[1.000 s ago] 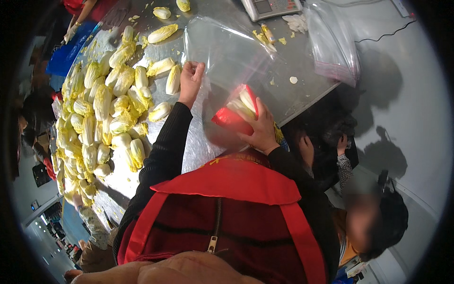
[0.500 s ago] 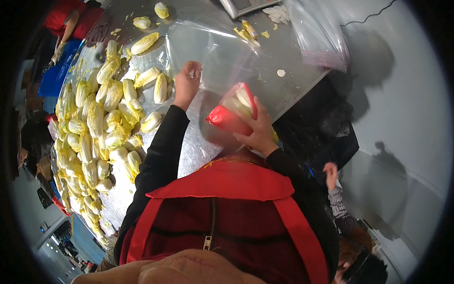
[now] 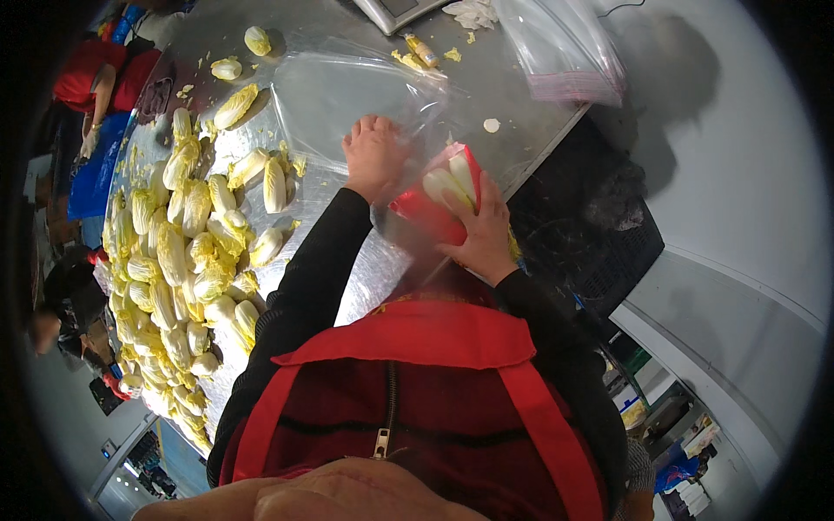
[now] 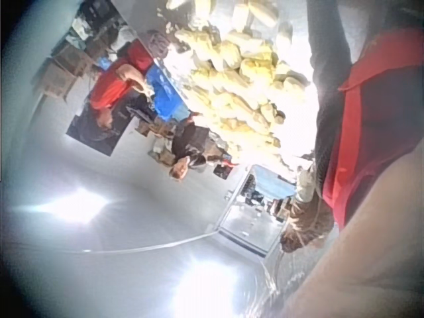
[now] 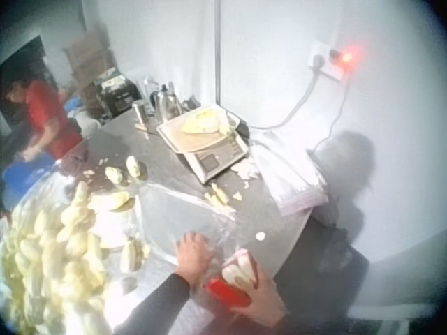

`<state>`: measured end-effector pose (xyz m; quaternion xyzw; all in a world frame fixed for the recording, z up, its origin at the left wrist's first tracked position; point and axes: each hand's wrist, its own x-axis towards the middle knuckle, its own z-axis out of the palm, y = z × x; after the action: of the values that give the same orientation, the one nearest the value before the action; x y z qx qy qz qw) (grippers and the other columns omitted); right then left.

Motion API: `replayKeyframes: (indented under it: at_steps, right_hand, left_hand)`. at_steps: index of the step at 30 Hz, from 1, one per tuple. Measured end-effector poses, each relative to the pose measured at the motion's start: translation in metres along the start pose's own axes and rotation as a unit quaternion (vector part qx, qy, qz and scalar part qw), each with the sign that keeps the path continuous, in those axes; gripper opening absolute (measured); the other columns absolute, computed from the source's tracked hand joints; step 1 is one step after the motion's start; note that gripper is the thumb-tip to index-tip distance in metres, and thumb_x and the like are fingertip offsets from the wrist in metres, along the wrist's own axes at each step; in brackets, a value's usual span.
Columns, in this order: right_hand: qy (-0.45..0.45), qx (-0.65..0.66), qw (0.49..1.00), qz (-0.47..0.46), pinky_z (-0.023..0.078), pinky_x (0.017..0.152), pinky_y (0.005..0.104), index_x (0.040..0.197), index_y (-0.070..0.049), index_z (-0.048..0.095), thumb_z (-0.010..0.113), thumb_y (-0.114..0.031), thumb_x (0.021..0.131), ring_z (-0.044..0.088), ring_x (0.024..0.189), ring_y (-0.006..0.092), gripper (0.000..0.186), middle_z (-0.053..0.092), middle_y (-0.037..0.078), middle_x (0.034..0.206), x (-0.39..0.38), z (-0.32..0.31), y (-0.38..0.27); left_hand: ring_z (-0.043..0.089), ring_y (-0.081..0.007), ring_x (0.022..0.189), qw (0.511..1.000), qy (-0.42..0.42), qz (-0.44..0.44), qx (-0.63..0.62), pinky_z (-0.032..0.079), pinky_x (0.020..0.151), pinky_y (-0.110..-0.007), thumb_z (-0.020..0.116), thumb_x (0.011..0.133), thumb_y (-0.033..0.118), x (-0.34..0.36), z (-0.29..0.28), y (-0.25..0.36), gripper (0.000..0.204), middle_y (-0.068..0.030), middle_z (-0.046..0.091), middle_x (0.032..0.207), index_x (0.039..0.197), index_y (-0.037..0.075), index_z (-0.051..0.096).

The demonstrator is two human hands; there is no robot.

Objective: The person picks up individual napa cabbage heads from a metal table, places them into clear plastic bags, and sets the filled bags aside. The person repeats this process continuously, handling the cabbages one at a time.

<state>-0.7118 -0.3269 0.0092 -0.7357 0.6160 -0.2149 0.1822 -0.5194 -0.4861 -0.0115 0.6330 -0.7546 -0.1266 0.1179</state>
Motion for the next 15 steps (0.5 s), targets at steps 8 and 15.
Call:
replayKeyframes:
  at_steps: [8,15]
  right_hand:
    - [0.043,0.014,0.999,0.01,0.028,0.109,0.0534,0.14,-0.03,0.051,0.083,-0.035,0.062,0.025,0.14,0.044,0.085,0.018,0.023,0.157,0.003,0.013,-0.003]
    - [0.037,0.007,0.999,0.003,0.03,0.109,0.0515,0.142,-0.029,0.05,0.084,-0.033,0.062,0.029,0.139,0.0427,0.087,0.019,0.024,0.155,0.002,0.012,0.0]
  left_hand:
    - [0.055,-0.0293,0.113,0.994,-0.065,0.021,0.081,0.045,0.091,-0.054,0.063,0.086,0.028,0.029,-0.001,-0.012,0.026,-0.0084,0.058,0.117,0.105,0.01,0.062]
    - [0.055,-0.0311,0.114,0.997,-0.062,-0.039,0.011,0.049,0.086,-0.048,0.069,0.081,0.04,0.042,0.004,-0.047,0.042,-0.011,0.059,0.118,0.106,0.007,0.061]
